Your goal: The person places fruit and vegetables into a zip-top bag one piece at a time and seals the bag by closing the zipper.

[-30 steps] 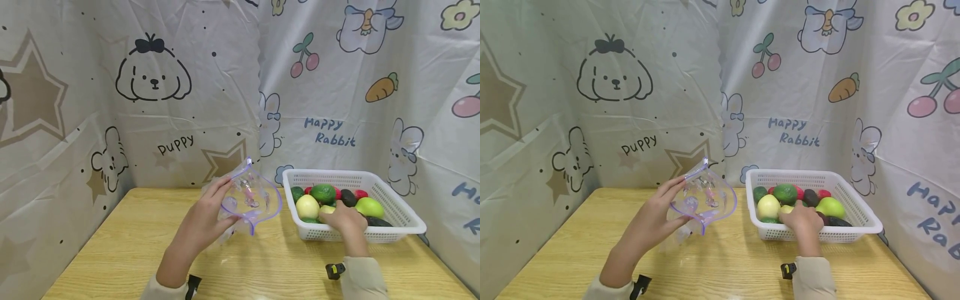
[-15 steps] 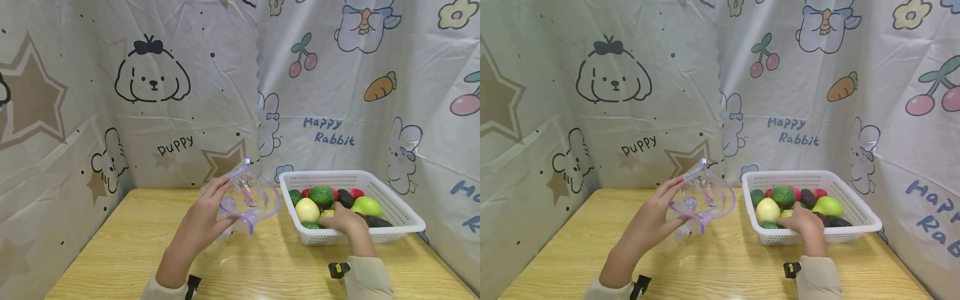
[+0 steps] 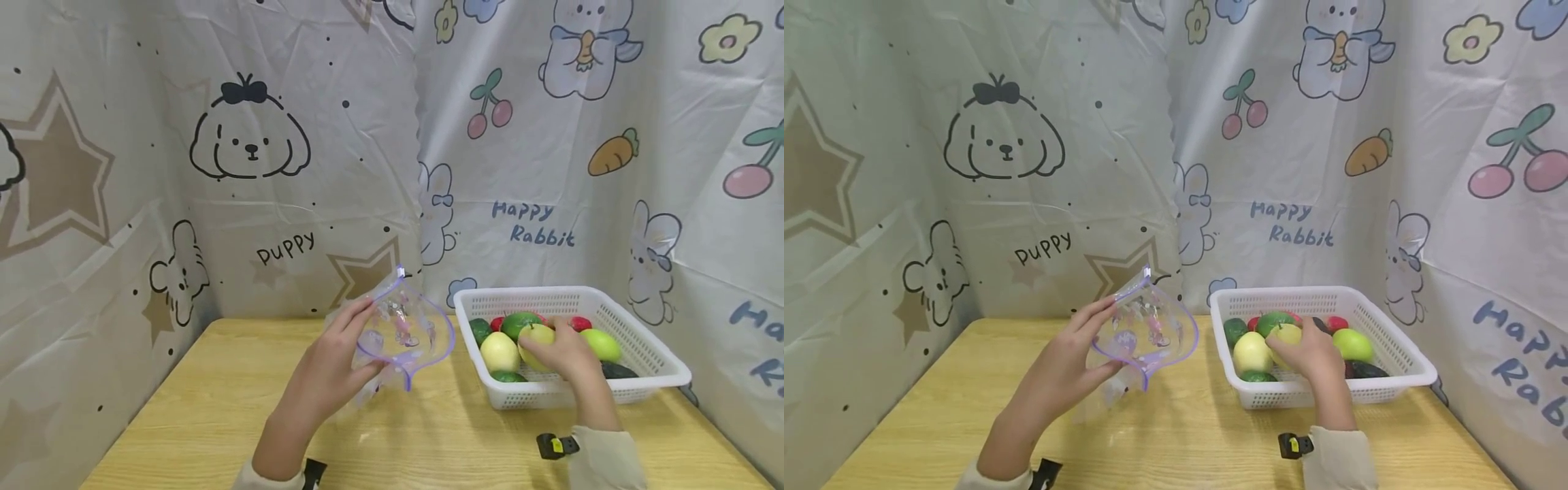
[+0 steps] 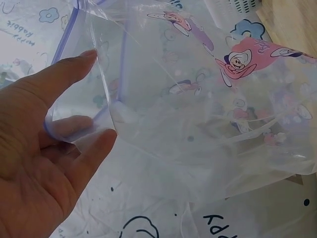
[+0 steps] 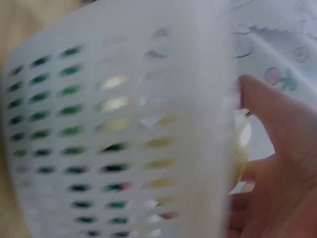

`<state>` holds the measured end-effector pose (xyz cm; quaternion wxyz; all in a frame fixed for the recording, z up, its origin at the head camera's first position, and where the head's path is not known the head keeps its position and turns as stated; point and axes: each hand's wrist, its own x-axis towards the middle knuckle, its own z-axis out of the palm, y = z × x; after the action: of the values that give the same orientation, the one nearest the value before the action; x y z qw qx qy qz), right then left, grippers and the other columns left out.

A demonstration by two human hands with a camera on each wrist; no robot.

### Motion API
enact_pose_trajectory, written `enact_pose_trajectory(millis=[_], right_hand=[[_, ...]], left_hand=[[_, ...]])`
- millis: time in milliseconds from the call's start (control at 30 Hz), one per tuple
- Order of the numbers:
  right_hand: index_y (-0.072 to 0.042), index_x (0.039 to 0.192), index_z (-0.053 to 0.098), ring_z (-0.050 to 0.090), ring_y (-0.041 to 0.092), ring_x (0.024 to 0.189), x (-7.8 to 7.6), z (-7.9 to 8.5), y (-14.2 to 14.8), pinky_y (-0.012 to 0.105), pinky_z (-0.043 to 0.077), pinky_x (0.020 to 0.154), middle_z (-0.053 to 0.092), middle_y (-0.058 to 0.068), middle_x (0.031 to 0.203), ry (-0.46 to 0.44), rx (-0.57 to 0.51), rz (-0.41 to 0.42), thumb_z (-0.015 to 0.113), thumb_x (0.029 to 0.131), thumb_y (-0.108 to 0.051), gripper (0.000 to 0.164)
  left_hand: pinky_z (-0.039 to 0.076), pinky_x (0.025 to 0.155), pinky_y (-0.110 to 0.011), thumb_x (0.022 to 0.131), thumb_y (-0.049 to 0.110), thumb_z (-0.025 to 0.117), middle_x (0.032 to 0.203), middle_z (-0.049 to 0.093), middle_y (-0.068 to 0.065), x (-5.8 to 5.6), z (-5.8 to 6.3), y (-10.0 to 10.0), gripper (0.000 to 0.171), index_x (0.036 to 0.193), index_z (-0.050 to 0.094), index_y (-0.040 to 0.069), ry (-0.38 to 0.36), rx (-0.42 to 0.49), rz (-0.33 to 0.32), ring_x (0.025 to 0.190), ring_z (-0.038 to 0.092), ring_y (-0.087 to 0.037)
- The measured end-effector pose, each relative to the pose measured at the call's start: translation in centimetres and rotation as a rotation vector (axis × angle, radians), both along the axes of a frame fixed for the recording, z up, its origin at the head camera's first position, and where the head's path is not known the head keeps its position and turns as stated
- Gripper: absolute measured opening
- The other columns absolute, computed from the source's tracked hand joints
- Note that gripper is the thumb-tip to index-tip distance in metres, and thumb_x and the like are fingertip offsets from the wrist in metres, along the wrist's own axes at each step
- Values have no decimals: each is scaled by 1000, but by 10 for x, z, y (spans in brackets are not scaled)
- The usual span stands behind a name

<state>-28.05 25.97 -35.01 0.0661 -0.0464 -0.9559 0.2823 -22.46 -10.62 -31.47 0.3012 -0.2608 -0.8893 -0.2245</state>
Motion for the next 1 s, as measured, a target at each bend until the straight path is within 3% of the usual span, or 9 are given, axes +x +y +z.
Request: enact_pose_trajectory(millis=[133,267,367,467,633,767,1000], right_hand=[[-9,135,37,53,36,98,15,27,-17,46,50,74,52,25,125,169,-129,90,61,80,-54,75],[-16,133,41,54,32,103,32,48,-45,45,52,79,52,17,129,304,-315,289,67,83,-37,60],[-16,131,45,58,27,98,43,55,-68,43,55,76,56,15,124,365,-406,475,68,84,-22,53],[-17,129,46,61,23,90,49,54,-89,40,58,70,60,14,118,377,-414,599,70,82,-18,53],[-23,127,48,59,16,77,49,44,-115,32,57,57,65,5,109,349,-308,611,73,78,-25,55],[-21,127,48,57,14,72,46,36,-123,29,57,53,65,6,98,298,-275,610,72,78,-26,55],[-20,120,51,58,14,69,45,30,-124,32,55,58,63,6,88,228,-179,635,68,81,-32,44]], left_hand=[[54,93,-41,69,32,80,144,45,-5,0,-1,1,77,135,48,8,12,-10,-3,128,43,-21],[54,93,-42,69,37,79,143,47,-5,0,-1,3,77,135,49,8,12,-13,-9,127,44,-20],[54,93,-41,71,41,76,141,49,-5,0,-3,5,76,134,49,9,12,-12,-20,125,47,-20],[55,92,-40,74,40,75,138,53,-6,0,-4,9,70,132,51,8,28,-9,-49,121,51,-20],[58,87,-35,79,25,73,131,59,-12,0,-7,13,42,116,64,7,66,-8,-122,115,57,-24],[58,85,-36,81,22,70,133,57,-19,2,-8,15,19,98,71,12,23,-6,-132,118,54,-30],[44,100,-54,86,22,65,132,55,-23,4,-7,13,18,99,72,12,-65,-26,-91,129,37,-42]])
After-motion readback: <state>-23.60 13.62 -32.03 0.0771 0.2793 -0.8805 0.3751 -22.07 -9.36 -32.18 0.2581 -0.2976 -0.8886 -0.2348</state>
